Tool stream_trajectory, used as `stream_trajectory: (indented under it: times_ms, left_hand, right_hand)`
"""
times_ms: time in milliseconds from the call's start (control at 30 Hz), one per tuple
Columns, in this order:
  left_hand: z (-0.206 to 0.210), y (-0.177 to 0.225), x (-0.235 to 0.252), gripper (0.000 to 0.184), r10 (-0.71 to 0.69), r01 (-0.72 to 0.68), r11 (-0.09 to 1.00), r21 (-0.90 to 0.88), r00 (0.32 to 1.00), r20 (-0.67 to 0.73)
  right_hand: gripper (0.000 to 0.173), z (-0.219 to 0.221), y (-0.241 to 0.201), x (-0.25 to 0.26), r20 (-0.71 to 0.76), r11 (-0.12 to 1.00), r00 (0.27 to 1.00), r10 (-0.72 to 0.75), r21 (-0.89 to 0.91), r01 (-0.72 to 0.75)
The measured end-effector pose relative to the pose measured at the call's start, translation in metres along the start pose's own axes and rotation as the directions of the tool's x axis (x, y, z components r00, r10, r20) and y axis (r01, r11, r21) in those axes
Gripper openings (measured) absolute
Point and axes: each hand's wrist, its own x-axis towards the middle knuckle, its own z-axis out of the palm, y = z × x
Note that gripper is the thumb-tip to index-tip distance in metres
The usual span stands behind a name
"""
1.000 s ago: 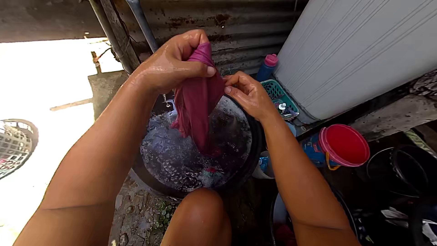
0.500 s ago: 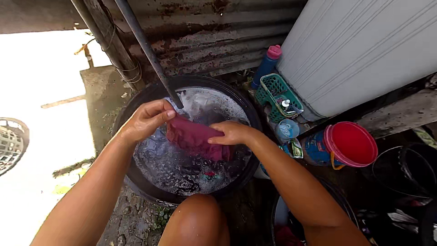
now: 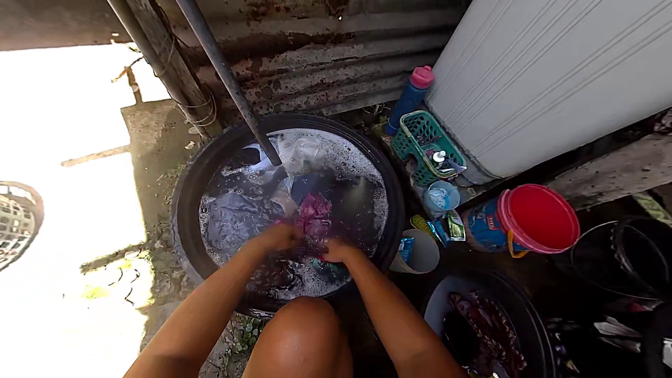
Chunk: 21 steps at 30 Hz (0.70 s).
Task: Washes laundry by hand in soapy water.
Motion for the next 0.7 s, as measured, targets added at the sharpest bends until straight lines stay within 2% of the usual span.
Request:
stream_trajectory:
  times_ms: [33, 67, 100, 133, 167, 200, 233, 267, 300, 333, 367, 400, 433, 467, 500, 567, 633, 667, 700]
  left_hand:
    - [-0.02, 0.009, -0.012, 0.027, 0.111, -0.119, 0.989, -0.083, 0.99, -0.09]
    - [-0.038, 0.018, -0.025, 0.023, 0.238, -0.265, 0.956, -0.126, 0.951, -0.199]
    - [-0.055, 0.029, -0.037, 0.02, 0.358, -0.411, 0.902, -0.135, 0.884, -0.3]
    - [-0.073, 0.043, -0.051, 0.019, 0.445, -0.522, 0.841, -0.139, 0.815, -0.371]
    - [-0.092, 0.059, -0.064, 0.019, 0.513, -0.614, 0.778, -0.136, 0.744, -0.427]
    - [-0.111, 0.072, -0.078, 0.018, 0.576, -0.695, 0.705, -0.142, 0.678, -0.457]
    - [-0.129, 0.084, -0.091, 0.016, 0.637, -0.764, 0.629, -0.145, 0.612, -0.469]
    - [-0.146, 0.093, -0.104, 0.013, 0.692, -0.818, 0.558, -0.137, 0.551, -0.467]
    - [-0.161, 0.101, -0.118, 0.011, 0.736, -0.853, 0.506, -0.125, 0.503, -0.452]
    - [-0.173, 0.107, -0.13, 0.012, 0.769, -0.87, 0.482, -0.1, 0.476, -0.427]
    - [-0.181, 0.11, -0.141, 0.013, 0.789, -0.872, 0.484, -0.073, 0.471, -0.395]
    - [-0.183, 0.111, -0.148, 0.014, 0.797, -0.861, 0.505, -0.061, 0.492, -0.351]
    - [-0.179, 0.109, -0.151, 0.017, 0.795, -0.839, 0.539, -0.074, 0.536, -0.285]
    - [-0.167, 0.104, -0.151, 0.019, 0.776, -0.802, 0.585, -0.119, 0.596, -0.205]
    - [-0.147, 0.094, -0.146, 0.02, 0.729, -0.735, 0.648, -0.2, 0.674, -0.116]
    - [-0.099, 0.066, -0.13, 0.021, 0.528, -0.484, 0.823, -0.298, 0.845, 0.083]
    - [-0.061, 0.048, -0.115, 0.034, 0.212, -0.193, 0.976, -0.102, 0.95, 0.23]
    - [-0.046, 0.043, -0.105, 0.042, 0.033, -0.044, 0.998, 0.041, 0.972, 0.234]
    - [-0.029, 0.035, -0.094, 0.049, -0.096, 0.07, 0.988, 0.135, 0.976, 0.197]
  right_hand:
    - [0.056, -0.011, -0.003, -0.01, -0.083, 0.993, 0.993, -0.089, 0.064, 0.094]
    - [0.054, -0.027, -0.011, -0.026, -0.182, 0.972, 0.965, -0.189, 0.102, 0.209]
    - [0.046, -0.044, -0.02, -0.045, -0.31, 0.924, 0.897, -0.315, 0.114, 0.364]
    - [0.034, -0.058, -0.029, -0.061, -0.465, 0.819, 0.76, -0.454, 0.119, 0.562]
    - [0.025, -0.072, -0.038, -0.075, -0.595, 0.658, 0.592, -0.543, 0.136, 0.74]
    - [0.023, -0.084, -0.049, -0.089, -0.659, 0.481, 0.482, -0.578, 0.202, 0.853]
    - [0.027, -0.096, -0.059, -0.104, -0.657, 0.321, 0.443, -0.61, 0.306, 0.896]
    - [0.032, -0.107, -0.067, -0.115, -0.59, 0.22, 0.459, -0.664, 0.433, 0.874]
    - [0.035, -0.116, -0.071, -0.123, -0.484, 0.23, 0.511, -0.71, 0.527, 0.818]
    - [0.038, -0.122, -0.074, -0.131, -0.346, 0.374, 0.601, -0.72, 0.536, 0.757]
    - [0.042, -0.126, -0.078, -0.138, -0.189, 0.6, 0.722, -0.666, 0.439, 0.669]
    - [0.045, -0.129, -0.086, -0.141, -0.025, 0.798, 0.829, -0.559, 0.257, 0.546]
    - [0.047, -0.131, -0.095, -0.139, 0.08, 0.898, 0.895, -0.439, 0.037, 0.438]
    - [0.05, -0.133, -0.102, -0.134, 0.118, 0.933, 0.939, -0.322, -0.129, 0.336]
    - [0.053, -0.136, -0.103, -0.129, 0.093, 0.943, 0.97, -0.225, -0.229, 0.24]
    - [0.056, -0.139, -0.095, -0.121, -0.021, 0.93, 0.996, -0.083, -0.361, 0.07]
    - [0.04, -0.122, -0.077, -0.108, -0.151, 0.921, 0.988, 0.038, -0.379, -0.094]
    - [0.034, -0.105, -0.062, -0.098, -0.194, 0.925, 0.978, 0.08, -0.351, -0.145]
    - [0.037, -0.09, -0.047, -0.085, -0.196, 0.931, 0.975, 0.105, -0.325, -0.165]
